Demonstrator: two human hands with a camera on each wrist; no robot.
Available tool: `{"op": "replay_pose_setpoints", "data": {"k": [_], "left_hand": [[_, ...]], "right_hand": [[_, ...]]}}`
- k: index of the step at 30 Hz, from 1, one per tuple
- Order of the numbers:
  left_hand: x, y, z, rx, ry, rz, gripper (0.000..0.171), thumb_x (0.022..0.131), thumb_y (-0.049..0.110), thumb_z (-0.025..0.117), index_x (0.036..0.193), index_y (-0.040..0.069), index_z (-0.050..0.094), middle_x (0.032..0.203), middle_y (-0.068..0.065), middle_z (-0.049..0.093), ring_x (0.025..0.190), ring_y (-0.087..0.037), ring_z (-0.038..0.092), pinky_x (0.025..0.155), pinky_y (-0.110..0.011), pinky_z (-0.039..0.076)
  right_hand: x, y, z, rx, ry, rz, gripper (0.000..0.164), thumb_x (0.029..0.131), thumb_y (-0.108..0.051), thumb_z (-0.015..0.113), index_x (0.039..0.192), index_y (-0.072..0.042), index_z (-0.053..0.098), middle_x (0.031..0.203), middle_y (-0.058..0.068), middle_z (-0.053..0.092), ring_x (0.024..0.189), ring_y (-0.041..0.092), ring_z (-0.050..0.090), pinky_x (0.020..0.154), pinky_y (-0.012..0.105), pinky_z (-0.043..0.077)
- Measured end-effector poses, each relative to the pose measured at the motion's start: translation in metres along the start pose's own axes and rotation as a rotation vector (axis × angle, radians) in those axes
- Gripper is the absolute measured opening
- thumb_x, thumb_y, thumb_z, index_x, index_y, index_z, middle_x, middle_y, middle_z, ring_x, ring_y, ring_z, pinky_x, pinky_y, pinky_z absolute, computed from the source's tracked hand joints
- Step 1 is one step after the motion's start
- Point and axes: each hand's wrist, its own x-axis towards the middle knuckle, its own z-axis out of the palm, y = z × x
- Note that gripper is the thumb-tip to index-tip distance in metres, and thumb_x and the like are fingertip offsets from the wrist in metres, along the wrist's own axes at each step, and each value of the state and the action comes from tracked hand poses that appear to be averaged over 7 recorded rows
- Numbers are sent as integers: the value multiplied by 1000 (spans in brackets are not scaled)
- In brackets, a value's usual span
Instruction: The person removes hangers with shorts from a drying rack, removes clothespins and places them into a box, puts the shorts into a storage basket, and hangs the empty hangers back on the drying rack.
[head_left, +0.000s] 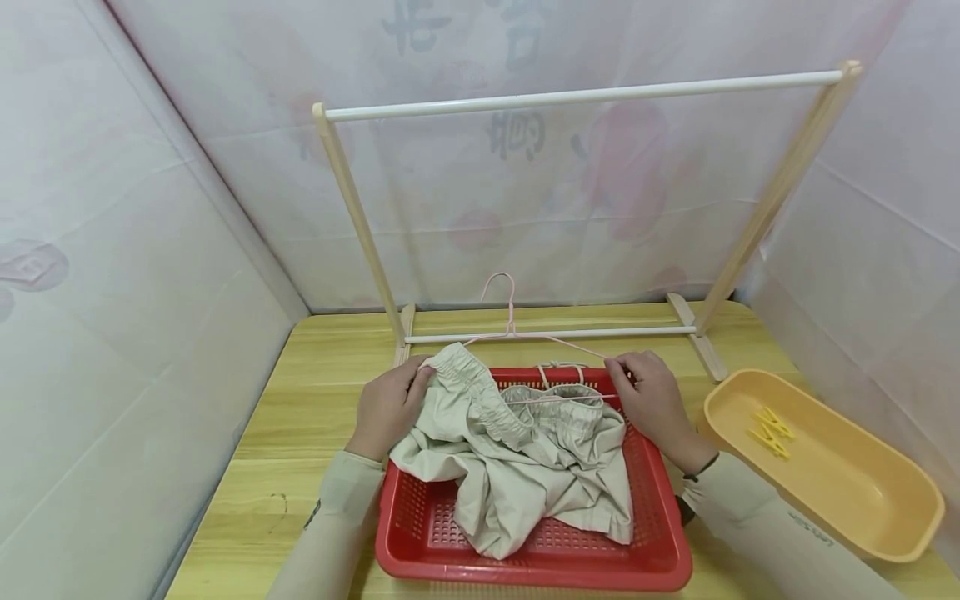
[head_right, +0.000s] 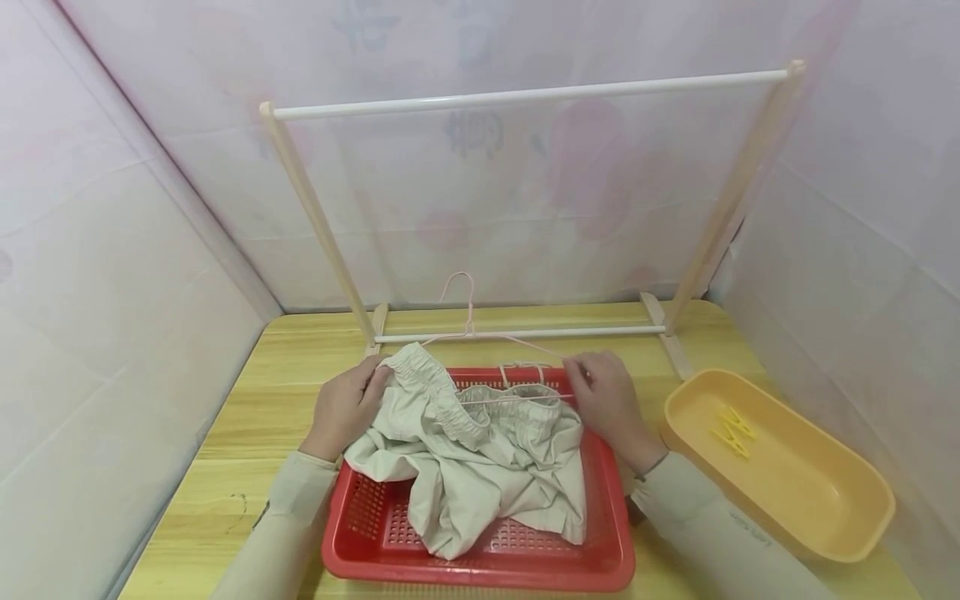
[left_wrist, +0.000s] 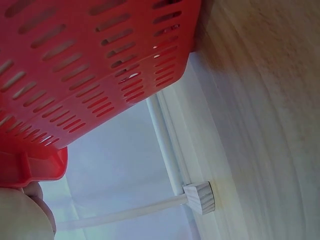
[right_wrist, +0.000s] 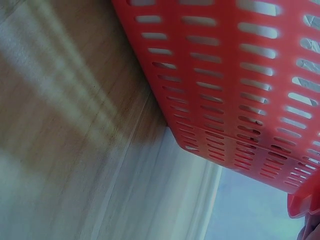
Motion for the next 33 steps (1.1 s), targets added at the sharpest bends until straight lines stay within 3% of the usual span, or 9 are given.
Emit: {"op": "replay_pose_setpoints", "data": {"k": [2,5,26,30,33], "left_hand": [[0,0,1,-17,8,2,33,109,35,51,132,22,70,110,-7,77,93,-29,75,77,-50,57],[-1,-1,1,-35,13,2,33,109,33,52,136,23,69,118,-5,76,100,-29,74,82,-51,57],[-1,-1,1,-25,37,-7,23,107,27,53,116,20,73,99,-4,77,85,-25,74,71,-49,56],[-1,-1,1,-25,21,-13,24,108,29,52,117,20,73,102,-3,77,88,-25,74,74,-49,56],[-2,-2,1,-42,10,-22,25,109,31,52,117,20,72,100,-3,77,89,-25,74,76,-49,56]], "right_hand": [[0,0,0,-2,-1,0,17,100,-11,67,87,-2,74,76,7,68,76,25,55,68,43,42],[0,0,0,-9,-4,-2,17,100,-11,67,88,-2,74,75,7,67,76,25,56,67,43,42],[-1,1,-1,-20,-5,-1,17,101,-14,66,89,-5,76,75,5,67,72,22,54,64,39,41],[0,3,1,-70,-21,-55,12,99,-11,67,102,-5,77,80,7,69,73,24,57,68,42,42],[4,3,2,-136,-62,-157,24,97,-8,66,120,-3,73,89,11,72,84,32,63,80,50,43]]}}
